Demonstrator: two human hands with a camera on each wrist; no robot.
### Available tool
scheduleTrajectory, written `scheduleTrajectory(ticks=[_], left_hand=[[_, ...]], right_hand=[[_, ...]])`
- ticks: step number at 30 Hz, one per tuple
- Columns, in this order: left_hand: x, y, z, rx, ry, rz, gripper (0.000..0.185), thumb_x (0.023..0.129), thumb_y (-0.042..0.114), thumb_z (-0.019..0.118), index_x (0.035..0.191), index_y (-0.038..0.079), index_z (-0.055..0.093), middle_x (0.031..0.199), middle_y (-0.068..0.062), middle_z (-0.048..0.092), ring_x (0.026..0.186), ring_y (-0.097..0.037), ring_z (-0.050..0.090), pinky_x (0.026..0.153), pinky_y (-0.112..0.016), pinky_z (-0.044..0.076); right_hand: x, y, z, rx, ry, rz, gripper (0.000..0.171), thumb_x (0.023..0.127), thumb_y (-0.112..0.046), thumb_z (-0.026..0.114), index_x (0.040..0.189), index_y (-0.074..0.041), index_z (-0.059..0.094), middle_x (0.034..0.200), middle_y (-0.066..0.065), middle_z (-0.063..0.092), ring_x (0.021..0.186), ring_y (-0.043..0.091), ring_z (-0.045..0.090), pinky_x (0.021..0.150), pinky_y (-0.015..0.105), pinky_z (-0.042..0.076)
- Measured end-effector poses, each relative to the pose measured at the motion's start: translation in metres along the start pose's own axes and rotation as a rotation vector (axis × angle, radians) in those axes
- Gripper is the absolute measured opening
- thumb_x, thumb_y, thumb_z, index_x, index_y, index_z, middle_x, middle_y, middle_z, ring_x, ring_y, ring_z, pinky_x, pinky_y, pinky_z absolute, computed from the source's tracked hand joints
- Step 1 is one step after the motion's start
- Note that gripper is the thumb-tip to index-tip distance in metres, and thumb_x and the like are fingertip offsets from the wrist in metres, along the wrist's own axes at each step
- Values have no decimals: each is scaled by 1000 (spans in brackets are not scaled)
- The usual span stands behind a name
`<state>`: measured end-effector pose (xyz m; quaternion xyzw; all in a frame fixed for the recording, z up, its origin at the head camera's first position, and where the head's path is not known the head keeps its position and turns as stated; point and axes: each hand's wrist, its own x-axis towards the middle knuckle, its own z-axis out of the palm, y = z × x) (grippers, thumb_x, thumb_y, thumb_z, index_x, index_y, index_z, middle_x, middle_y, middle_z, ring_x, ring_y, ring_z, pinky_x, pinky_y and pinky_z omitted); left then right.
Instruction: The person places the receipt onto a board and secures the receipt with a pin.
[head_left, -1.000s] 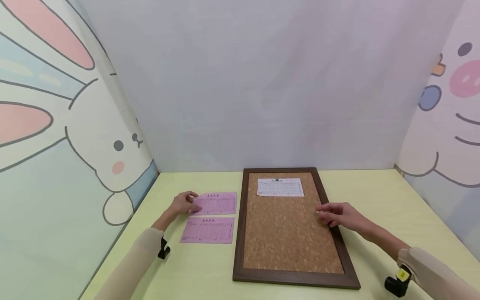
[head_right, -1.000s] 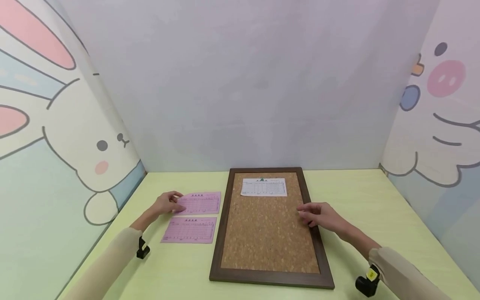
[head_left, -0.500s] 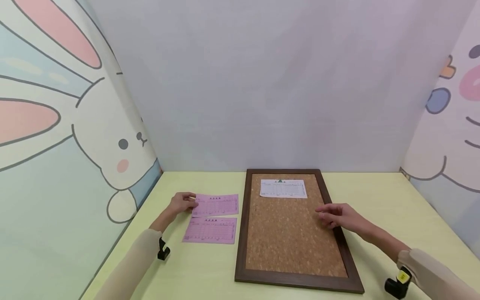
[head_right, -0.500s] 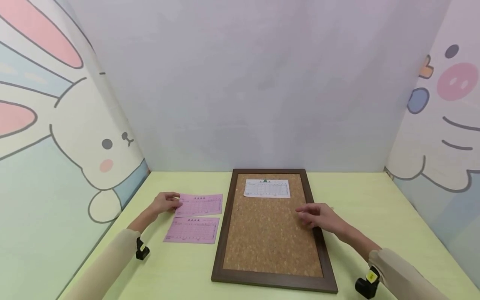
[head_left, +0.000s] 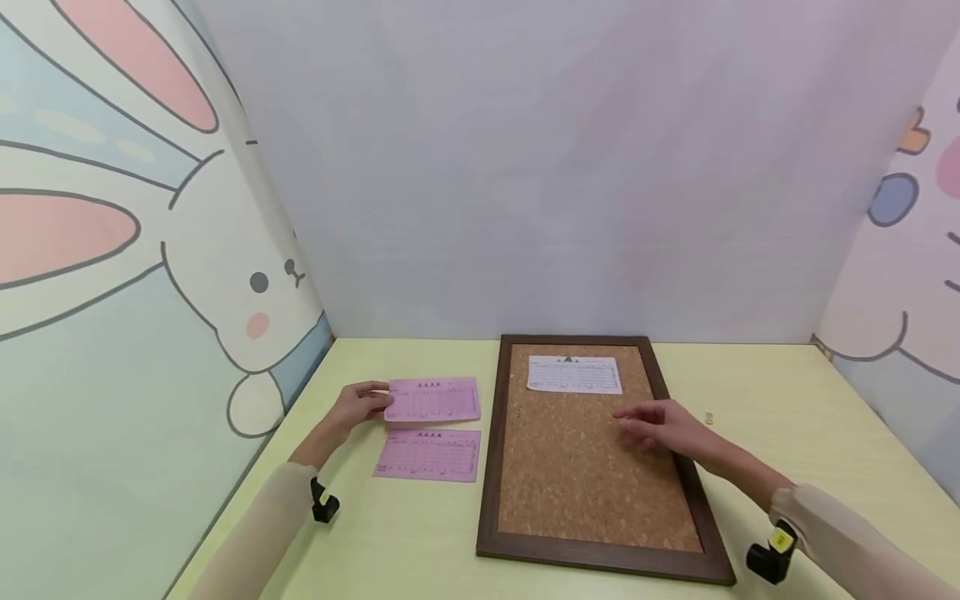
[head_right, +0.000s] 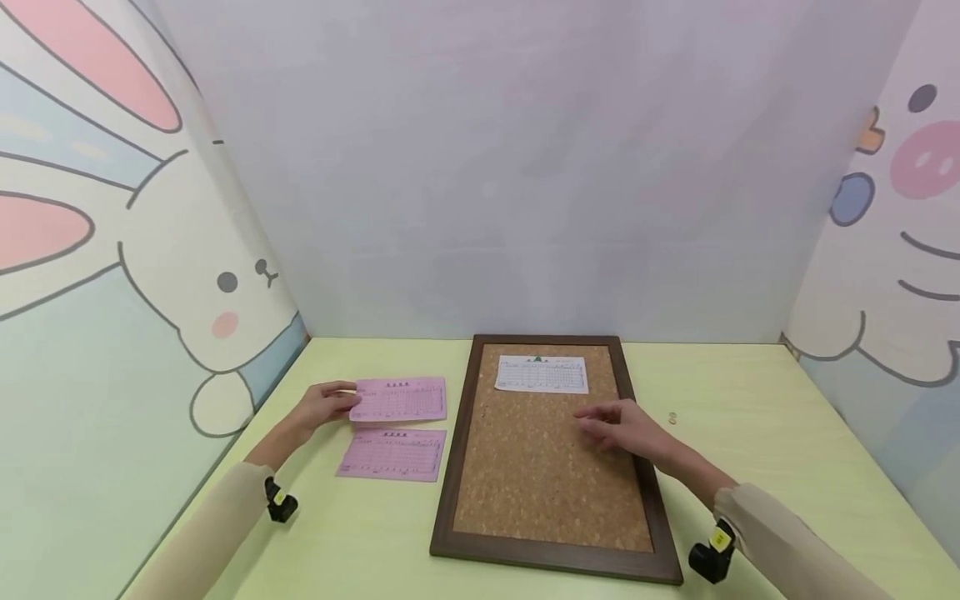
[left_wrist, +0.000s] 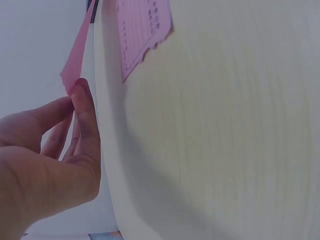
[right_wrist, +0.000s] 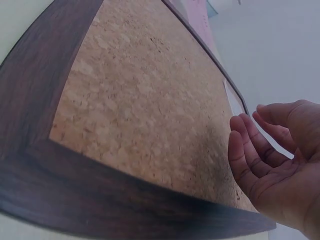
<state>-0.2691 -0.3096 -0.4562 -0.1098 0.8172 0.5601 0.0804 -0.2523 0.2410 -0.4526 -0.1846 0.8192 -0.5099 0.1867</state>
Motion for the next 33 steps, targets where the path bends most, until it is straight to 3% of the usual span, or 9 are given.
scheduleTrajectory(ticks=[8,15,24,33], left_hand=[[-20,10,-4,-94,-25,-13,51,100,16,67,144,-3,52,109,-3,74,84,-6,69,80,-23,59],[-37,25,-2,-115,-94,55,53,101,19,67,145,-4,50,112,0,72,91,-6,70,89,-26,59],[-51,43,17,-169,-161,99,52,101,17,66,145,-4,49,111,2,72,94,-8,71,89,-25,59],[-52,55,37,-166,-212,127,48,100,15,66,143,-3,52,112,-1,72,96,-10,70,86,-23,58]], right_hand=[[10,-8,8,31,-41,-32,42,102,-22,64,133,7,61,115,23,69,90,15,65,77,26,59],[15,-15,16,37,-75,-68,43,103,-20,62,134,9,60,112,25,69,91,18,65,78,28,61],[18,-17,24,70,-81,-67,40,103,-19,63,132,8,62,110,22,69,89,16,65,77,28,60],[19,-24,27,54,-70,-24,43,103,-25,63,134,5,62,111,20,71,89,15,65,77,27,59]])
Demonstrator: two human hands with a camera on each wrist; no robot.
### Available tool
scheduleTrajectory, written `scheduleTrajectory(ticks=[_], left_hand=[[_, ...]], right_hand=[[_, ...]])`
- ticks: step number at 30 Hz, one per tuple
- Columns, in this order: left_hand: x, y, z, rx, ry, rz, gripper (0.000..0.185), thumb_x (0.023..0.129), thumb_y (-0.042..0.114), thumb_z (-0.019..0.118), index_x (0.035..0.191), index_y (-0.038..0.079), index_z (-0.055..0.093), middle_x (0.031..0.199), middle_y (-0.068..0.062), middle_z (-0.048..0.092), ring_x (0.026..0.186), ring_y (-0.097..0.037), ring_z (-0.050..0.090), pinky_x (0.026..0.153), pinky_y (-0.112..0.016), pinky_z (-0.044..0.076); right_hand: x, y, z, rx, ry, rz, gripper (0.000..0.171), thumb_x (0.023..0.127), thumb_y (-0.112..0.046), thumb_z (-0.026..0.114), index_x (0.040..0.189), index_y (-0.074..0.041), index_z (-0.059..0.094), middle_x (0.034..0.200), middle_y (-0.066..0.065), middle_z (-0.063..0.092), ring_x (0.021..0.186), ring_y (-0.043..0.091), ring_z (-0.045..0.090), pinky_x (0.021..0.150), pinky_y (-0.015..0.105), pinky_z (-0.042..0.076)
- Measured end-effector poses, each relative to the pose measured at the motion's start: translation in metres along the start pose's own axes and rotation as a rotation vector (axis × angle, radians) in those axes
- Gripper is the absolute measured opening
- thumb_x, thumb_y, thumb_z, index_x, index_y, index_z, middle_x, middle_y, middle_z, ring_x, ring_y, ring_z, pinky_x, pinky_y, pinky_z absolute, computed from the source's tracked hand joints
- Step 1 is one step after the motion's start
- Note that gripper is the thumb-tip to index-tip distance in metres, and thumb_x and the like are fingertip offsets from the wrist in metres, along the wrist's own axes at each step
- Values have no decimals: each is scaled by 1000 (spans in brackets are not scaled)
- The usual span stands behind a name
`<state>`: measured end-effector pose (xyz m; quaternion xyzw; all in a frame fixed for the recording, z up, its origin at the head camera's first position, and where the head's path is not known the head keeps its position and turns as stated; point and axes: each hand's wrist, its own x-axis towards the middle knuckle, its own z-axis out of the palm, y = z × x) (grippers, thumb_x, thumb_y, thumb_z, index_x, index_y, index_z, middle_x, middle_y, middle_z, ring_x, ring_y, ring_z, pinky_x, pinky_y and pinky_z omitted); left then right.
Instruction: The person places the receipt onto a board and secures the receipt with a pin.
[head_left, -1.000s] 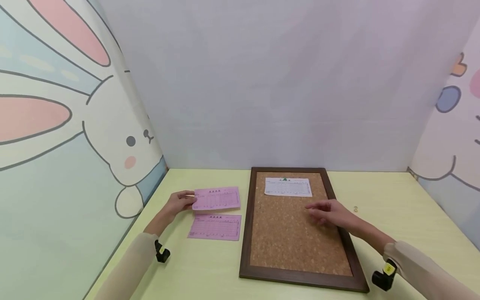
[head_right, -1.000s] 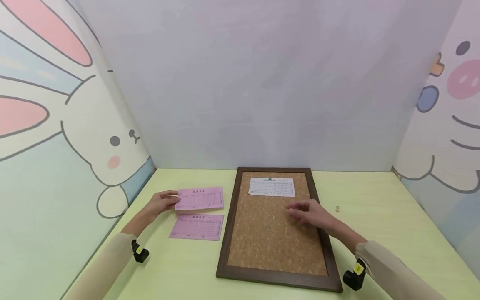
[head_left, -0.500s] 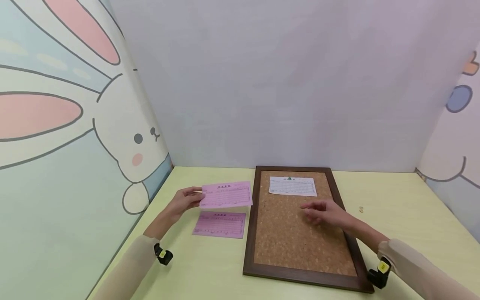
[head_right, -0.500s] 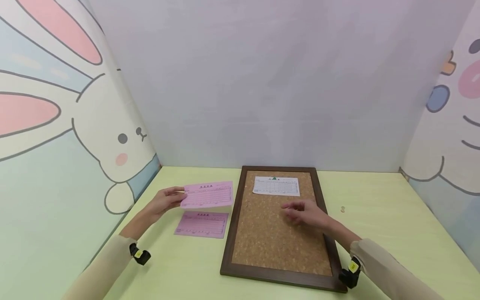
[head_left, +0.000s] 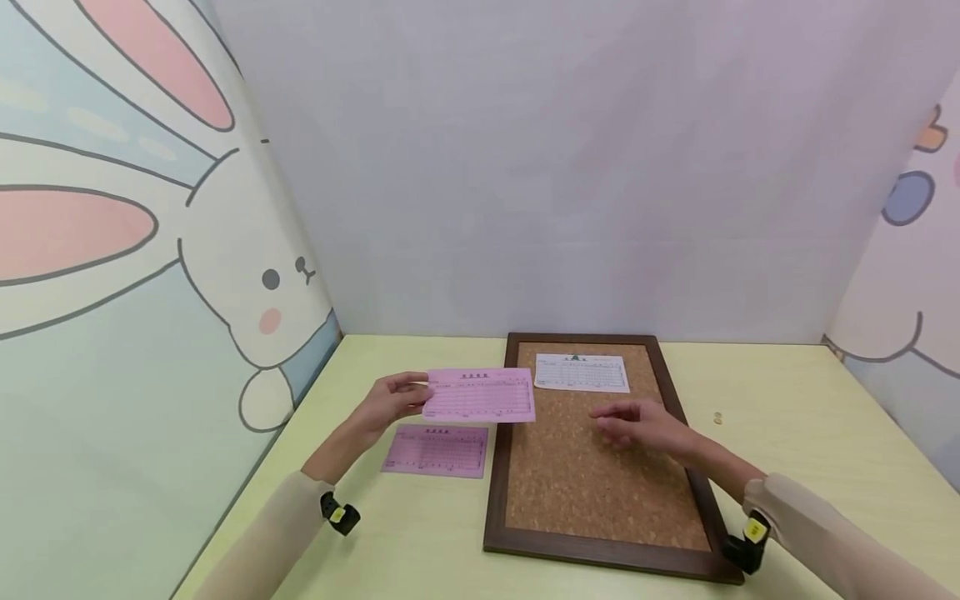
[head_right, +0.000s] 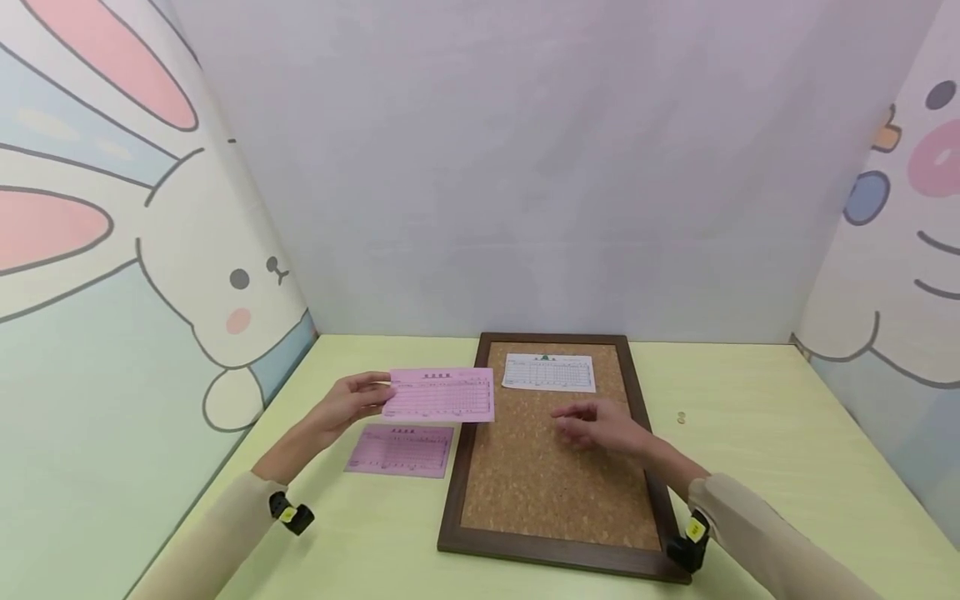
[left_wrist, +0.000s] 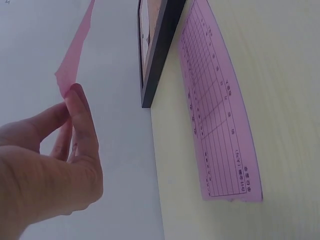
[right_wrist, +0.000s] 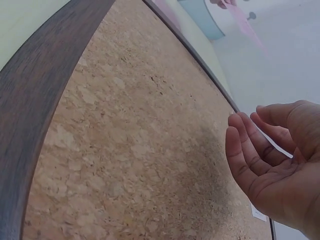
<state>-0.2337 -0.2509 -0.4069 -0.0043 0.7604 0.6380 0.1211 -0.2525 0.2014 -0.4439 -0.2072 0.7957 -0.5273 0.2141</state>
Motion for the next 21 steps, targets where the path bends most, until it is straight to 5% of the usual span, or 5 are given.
scheduleTrajectory(ticks=[11,21], left_hand=[[1,4,30,12,-42,24,42,99,13,68,137,-2,57,108,1,72,95,-9,69,90,-29,59],[14,-9,63,-41,-115,13,36,97,7,69,129,-4,59,104,-1,73,89,-10,71,85,-30,60]], right_hand=[[-3,-7,1,7,-27,-55,44,104,-24,61,134,8,61,114,26,70,89,18,68,75,29,59],[-3,-11,11,78,-77,-48,39,106,-26,58,131,4,66,110,23,73,88,21,70,75,30,60]])
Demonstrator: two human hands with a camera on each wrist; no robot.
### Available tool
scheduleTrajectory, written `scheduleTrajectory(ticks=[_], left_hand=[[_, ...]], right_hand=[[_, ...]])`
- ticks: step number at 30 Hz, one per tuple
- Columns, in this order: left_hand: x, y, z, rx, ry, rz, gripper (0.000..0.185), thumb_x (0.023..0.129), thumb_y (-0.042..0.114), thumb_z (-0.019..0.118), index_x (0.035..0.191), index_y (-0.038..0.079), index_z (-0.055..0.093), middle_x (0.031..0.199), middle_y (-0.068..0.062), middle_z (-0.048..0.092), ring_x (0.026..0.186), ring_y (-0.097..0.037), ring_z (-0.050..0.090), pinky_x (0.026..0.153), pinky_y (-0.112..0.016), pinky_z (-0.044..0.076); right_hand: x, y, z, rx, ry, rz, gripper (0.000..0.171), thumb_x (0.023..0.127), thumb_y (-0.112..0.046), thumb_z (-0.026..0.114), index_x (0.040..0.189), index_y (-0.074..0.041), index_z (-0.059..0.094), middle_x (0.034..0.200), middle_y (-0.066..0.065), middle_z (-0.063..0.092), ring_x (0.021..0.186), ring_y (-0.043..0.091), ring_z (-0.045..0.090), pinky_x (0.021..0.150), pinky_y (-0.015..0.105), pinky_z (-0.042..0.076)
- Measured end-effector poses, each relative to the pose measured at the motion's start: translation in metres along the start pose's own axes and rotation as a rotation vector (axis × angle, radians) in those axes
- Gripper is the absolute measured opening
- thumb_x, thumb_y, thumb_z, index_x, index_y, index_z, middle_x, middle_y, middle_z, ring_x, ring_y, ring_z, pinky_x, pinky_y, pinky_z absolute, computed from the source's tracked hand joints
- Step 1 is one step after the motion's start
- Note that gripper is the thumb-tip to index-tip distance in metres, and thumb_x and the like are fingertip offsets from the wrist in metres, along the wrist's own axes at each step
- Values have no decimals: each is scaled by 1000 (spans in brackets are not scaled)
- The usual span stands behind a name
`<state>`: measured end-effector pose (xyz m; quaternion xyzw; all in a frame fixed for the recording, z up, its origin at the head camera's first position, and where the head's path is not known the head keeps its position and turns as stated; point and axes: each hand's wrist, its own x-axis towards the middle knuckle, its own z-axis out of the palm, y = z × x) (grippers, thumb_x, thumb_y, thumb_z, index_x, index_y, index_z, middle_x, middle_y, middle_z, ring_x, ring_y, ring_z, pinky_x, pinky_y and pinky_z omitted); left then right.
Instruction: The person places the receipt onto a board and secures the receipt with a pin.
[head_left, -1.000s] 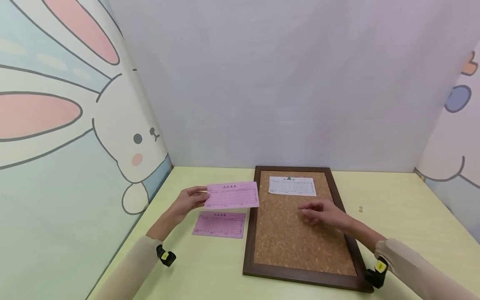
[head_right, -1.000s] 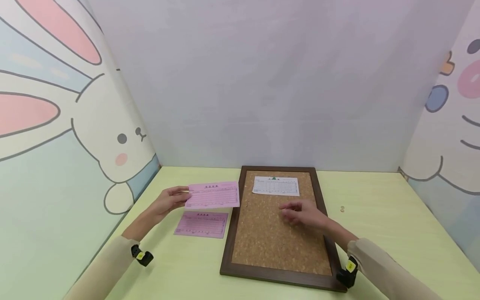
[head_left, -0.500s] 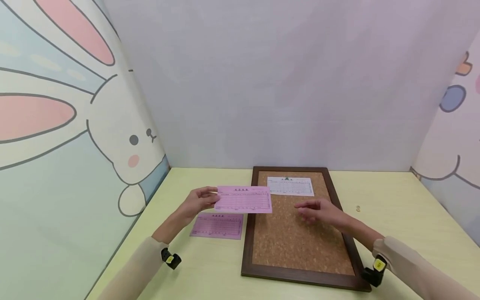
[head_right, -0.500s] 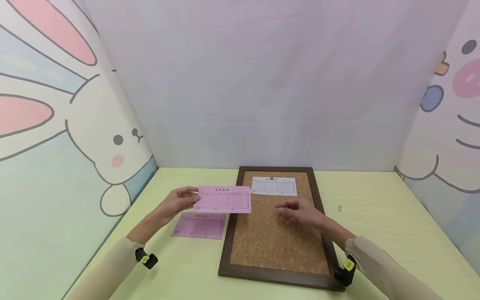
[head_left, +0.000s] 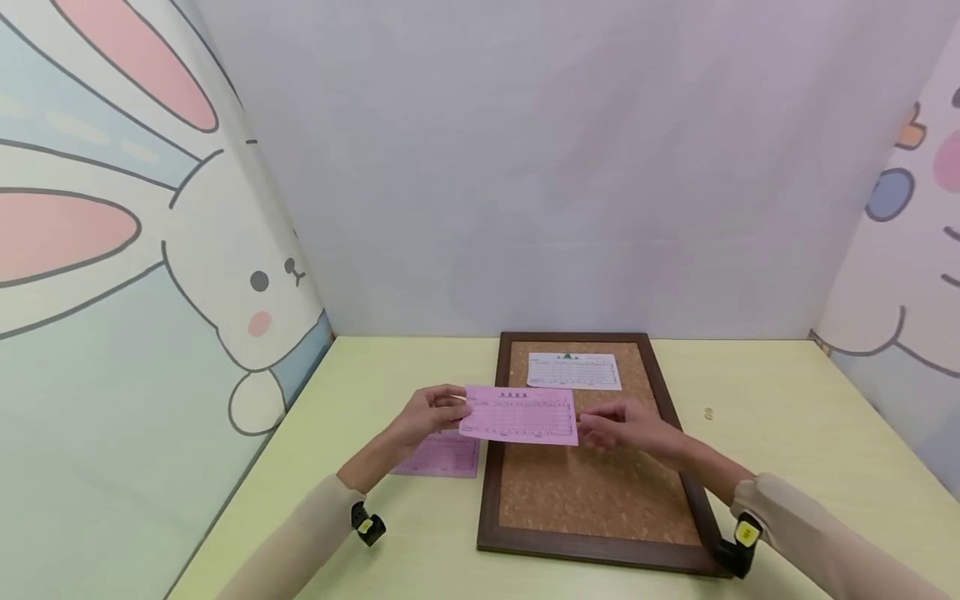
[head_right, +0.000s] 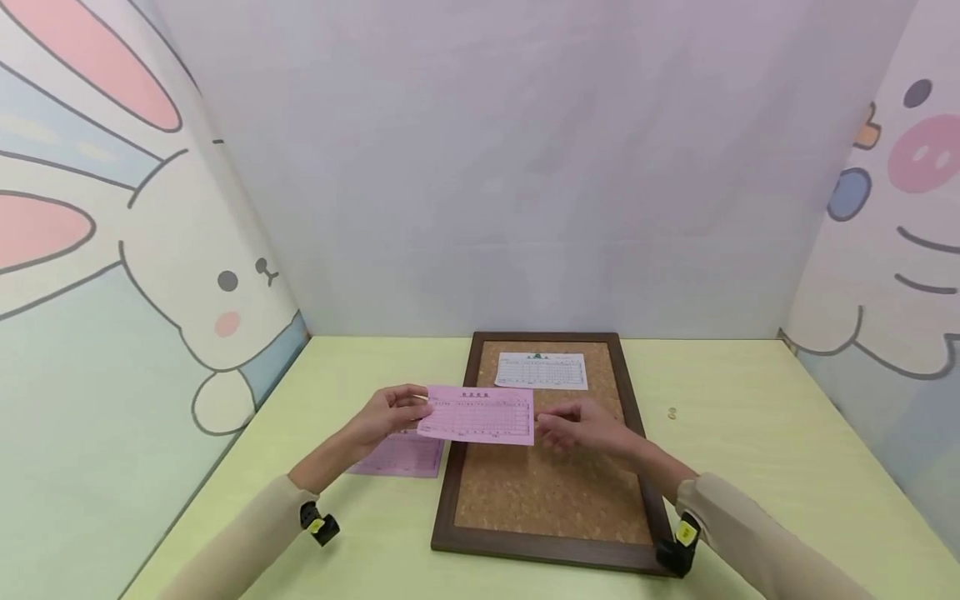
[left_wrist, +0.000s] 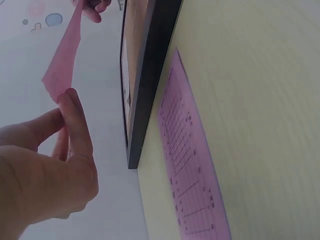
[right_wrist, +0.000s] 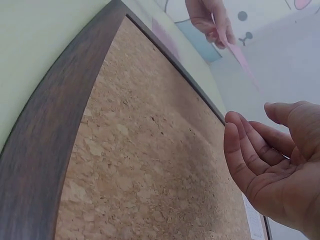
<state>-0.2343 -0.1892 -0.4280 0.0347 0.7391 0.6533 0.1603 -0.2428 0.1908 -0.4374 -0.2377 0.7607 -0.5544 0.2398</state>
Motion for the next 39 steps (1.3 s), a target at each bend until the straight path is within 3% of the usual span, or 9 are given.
scheduleTrajectory(ticks=[7,17,29,33,39], left_hand=[[10,-11,20,-2,-37,-6,35,95,6,70,128,-5,61,99,1,73,89,-9,69,83,-26,59],[21,-15,43,-38,-79,-15,34,96,5,69,127,-6,60,100,1,73,89,-8,68,80,-23,59],[41,-17,60,-72,-42,-50,32,99,11,68,128,0,63,112,-6,72,95,-9,70,89,-29,60],[48,-18,64,-90,-27,-70,32,98,10,68,128,-1,64,113,-8,74,92,-9,71,87,-27,61],[52,-18,72,-31,-26,-43,31,94,0,70,124,-6,66,104,-14,77,84,-10,72,79,-28,62]], right_hand=[[-6,4,-2,-8,4,31,34,104,-23,60,123,4,69,95,15,73,78,15,65,71,27,58],[-18,13,-16,-5,77,88,36,100,-22,67,122,7,69,91,11,76,77,13,68,70,26,59],[-20,21,-24,36,167,155,45,100,-19,67,130,14,59,94,8,75,80,13,69,71,27,61],[-19,24,-27,59,203,175,49,100,-17,67,135,15,54,98,8,75,82,13,67,72,26,61],[-17,29,-32,74,228,195,51,99,-16,68,136,15,52,97,7,75,81,14,68,73,27,61]])
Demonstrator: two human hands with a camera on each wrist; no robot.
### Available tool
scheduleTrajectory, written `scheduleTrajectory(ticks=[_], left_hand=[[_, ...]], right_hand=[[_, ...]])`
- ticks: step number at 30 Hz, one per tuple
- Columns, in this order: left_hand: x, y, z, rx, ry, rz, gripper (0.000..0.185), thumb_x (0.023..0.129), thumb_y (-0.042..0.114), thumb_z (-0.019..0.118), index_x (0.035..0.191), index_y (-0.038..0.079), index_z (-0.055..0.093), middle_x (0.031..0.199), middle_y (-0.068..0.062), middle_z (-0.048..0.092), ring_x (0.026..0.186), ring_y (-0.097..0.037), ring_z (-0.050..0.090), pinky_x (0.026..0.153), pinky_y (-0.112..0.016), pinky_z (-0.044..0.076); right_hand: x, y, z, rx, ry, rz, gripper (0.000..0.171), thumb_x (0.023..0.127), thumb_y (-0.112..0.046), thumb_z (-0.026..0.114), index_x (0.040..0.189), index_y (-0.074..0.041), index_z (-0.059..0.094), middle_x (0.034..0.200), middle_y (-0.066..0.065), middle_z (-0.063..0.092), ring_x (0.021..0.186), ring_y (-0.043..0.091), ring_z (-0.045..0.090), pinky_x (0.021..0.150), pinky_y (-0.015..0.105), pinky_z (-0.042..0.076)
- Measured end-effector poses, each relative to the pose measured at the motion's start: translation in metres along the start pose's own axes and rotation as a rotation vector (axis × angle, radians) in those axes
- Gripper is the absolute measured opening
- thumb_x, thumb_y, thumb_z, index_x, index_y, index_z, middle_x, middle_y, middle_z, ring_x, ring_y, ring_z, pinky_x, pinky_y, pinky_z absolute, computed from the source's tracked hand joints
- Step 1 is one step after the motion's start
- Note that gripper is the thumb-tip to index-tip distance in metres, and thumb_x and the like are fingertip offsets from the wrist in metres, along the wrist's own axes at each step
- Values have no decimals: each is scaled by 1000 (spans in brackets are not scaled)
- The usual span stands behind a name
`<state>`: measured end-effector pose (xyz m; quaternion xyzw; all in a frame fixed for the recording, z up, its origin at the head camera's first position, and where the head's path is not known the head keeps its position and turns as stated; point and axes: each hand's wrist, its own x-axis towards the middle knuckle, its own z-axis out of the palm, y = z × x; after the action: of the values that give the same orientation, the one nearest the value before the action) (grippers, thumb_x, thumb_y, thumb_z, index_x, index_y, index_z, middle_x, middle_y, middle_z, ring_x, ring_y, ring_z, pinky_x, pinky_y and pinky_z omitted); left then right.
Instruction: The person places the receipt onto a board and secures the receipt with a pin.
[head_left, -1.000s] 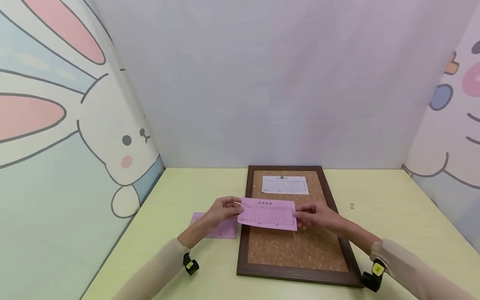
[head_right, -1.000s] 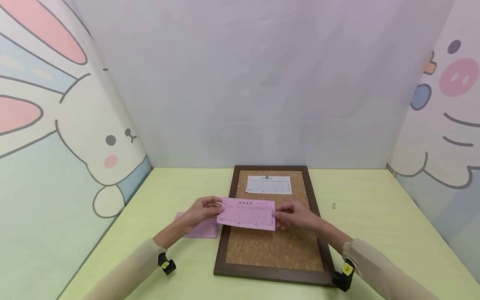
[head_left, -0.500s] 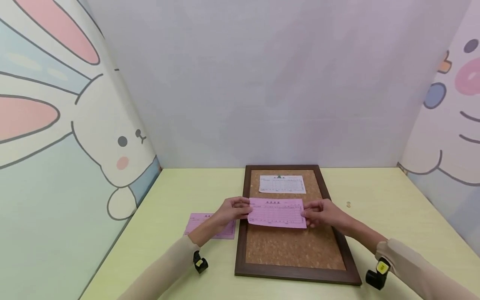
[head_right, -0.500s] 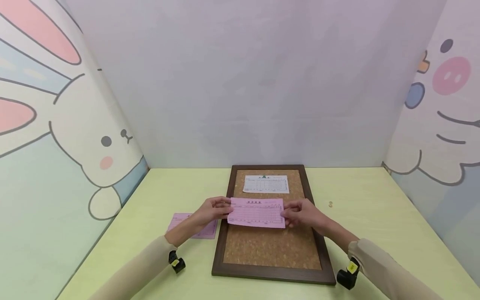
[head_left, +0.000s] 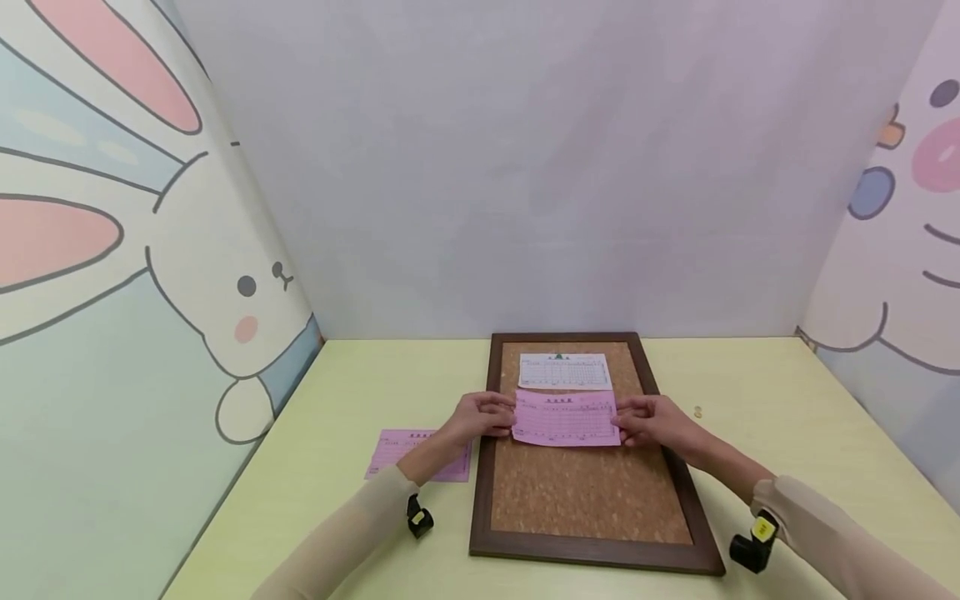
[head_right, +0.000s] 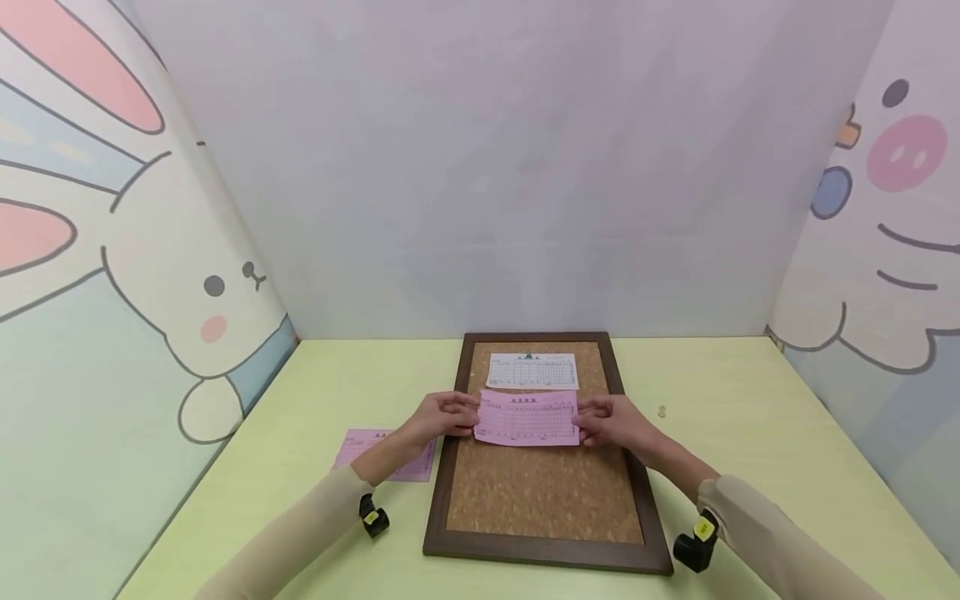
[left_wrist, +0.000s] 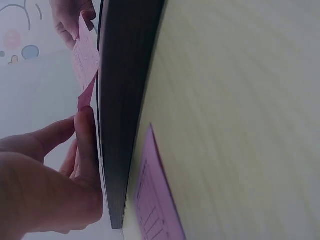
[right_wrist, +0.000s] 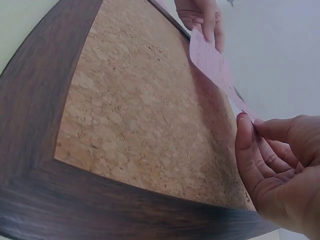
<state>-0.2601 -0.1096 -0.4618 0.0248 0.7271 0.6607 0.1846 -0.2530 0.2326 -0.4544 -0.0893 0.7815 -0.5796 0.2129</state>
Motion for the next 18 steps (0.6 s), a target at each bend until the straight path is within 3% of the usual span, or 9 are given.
scheduleTrajectory(ticks=[12,18], left_hand=[[1,3,8,139,35,43,25,91,-2,73,115,-6,70,101,-21,76,74,-9,73,73,-29,63],[3,4,11,264,42,109,18,91,-1,73,109,-6,74,98,-22,76,70,-11,73,71,-30,63]], right_hand=[[3,8,1,-3,39,20,53,99,-7,66,139,20,44,96,11,76,76,12,70,70,30,63],[5,11,4,-73,93,11,55,97,-8,69,140,16,45,87,9,75,71,13,70,67,30,62]])
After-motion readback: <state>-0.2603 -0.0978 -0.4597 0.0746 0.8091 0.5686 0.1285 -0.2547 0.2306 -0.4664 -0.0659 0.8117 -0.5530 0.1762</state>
